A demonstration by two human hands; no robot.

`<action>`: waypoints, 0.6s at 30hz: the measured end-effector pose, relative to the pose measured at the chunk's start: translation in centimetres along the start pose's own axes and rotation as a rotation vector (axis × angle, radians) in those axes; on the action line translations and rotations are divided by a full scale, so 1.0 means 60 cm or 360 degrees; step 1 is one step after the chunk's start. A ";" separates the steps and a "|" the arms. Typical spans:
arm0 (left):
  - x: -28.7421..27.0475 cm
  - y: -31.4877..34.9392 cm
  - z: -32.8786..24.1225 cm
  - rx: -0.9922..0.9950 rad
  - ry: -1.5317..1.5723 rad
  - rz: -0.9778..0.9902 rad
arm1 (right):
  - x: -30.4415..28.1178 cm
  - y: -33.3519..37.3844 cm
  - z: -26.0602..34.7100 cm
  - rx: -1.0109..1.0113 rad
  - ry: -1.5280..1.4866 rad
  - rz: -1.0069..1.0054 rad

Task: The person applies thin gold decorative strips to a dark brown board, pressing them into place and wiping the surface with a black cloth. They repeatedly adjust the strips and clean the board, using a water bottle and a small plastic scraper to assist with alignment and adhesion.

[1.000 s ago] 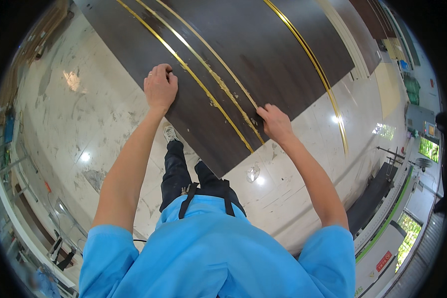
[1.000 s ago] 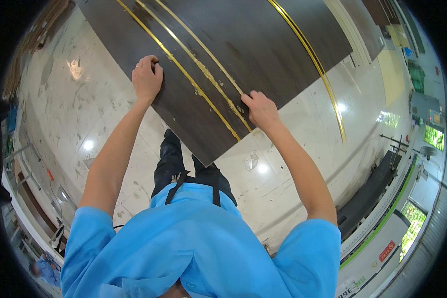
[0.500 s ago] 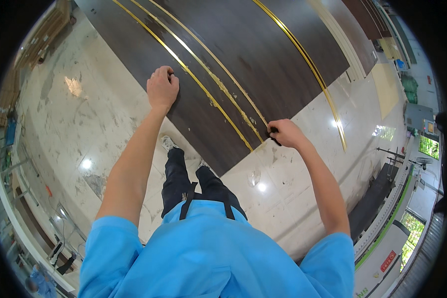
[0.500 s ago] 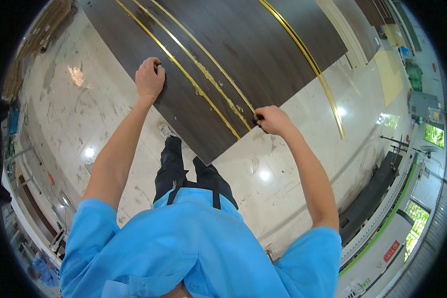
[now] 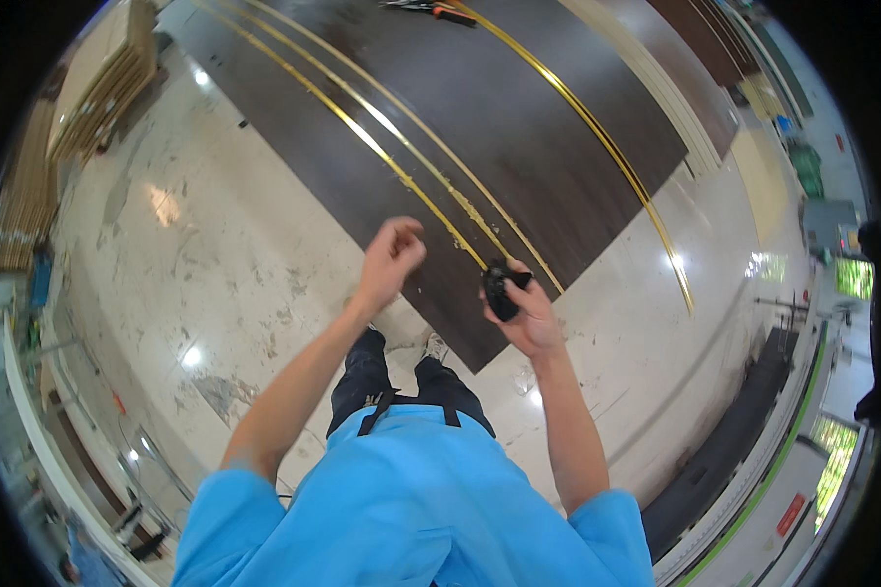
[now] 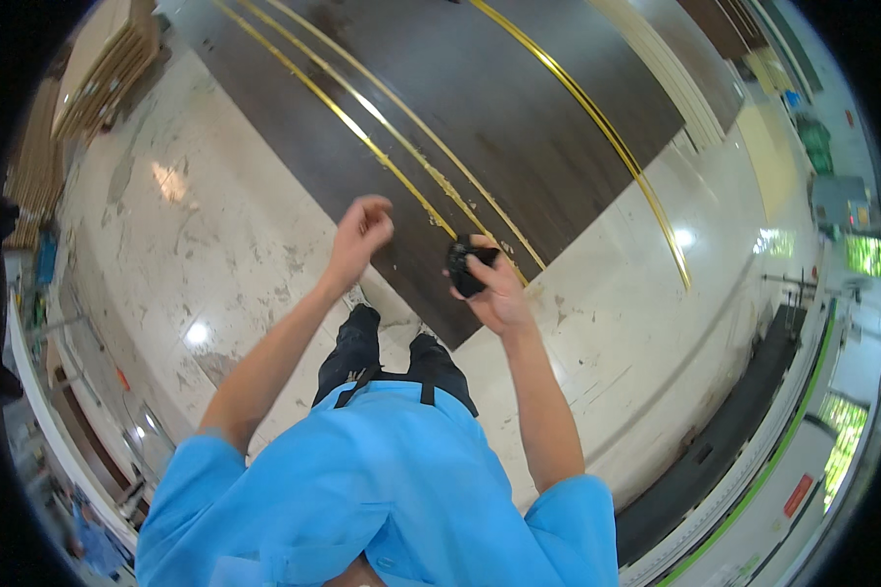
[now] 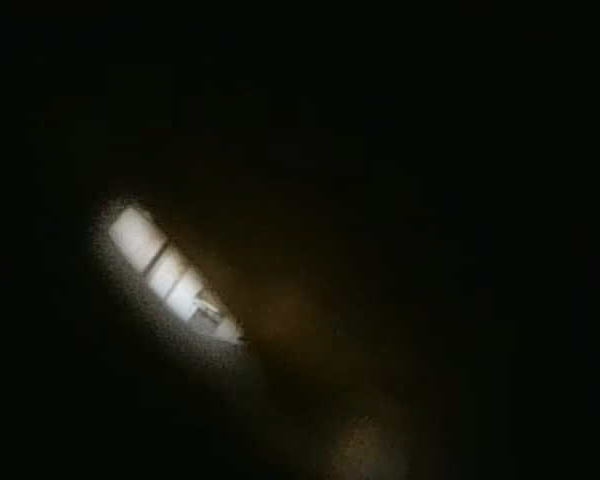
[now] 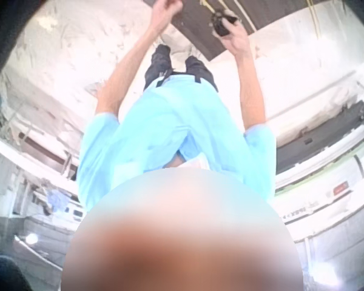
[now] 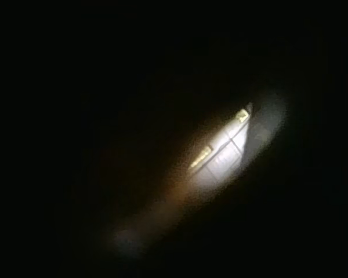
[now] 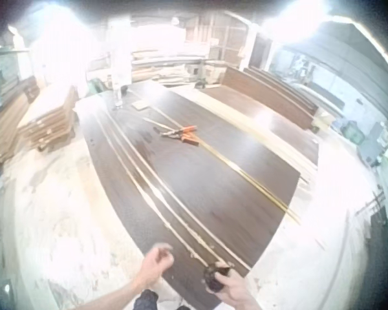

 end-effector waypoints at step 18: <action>-0.049 0.100 -0.113 0.0434 -0.0930 0.0503 | 0.183 -0.048 -0.197 -0.0641 0.1031 -0.0893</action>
Point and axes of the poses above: each hand's wrist, its own y-axis away from the middle knuckle, its own x-axis out of the palm, z = x × y, the point moved 5 cm from there along -y, towards the middle knuckle, and after that the axes turned 5 degrees about x, right-handed, at the moved point
